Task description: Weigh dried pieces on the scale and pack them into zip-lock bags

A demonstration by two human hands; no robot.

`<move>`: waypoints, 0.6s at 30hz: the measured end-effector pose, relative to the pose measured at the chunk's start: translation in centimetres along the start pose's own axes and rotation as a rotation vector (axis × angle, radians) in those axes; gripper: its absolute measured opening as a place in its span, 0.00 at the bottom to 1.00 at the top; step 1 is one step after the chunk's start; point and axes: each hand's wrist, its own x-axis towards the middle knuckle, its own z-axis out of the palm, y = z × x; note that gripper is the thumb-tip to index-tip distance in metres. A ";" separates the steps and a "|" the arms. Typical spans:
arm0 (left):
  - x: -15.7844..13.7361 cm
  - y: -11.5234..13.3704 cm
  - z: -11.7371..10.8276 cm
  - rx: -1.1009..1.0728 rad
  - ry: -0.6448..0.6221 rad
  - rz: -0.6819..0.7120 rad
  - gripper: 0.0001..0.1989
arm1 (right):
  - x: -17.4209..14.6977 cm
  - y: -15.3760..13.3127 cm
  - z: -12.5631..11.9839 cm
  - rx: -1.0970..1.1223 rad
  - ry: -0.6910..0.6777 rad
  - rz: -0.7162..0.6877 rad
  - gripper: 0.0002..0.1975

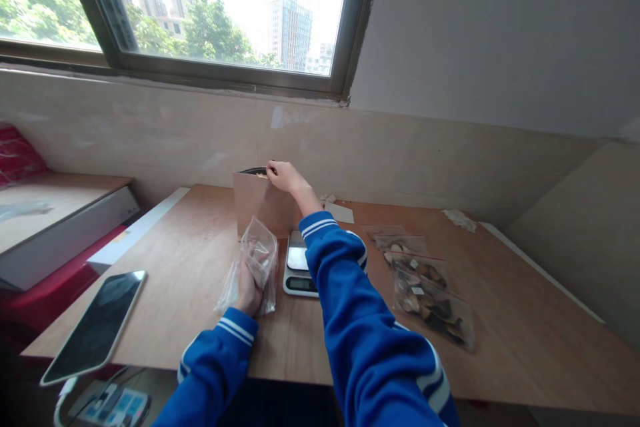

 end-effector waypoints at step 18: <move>-0.3 0.3 0.2 -0.014 -0.017 -0.010 0.22 | 0.1 -4.3 -2.2 -0.112 -0.519 0.252 0.42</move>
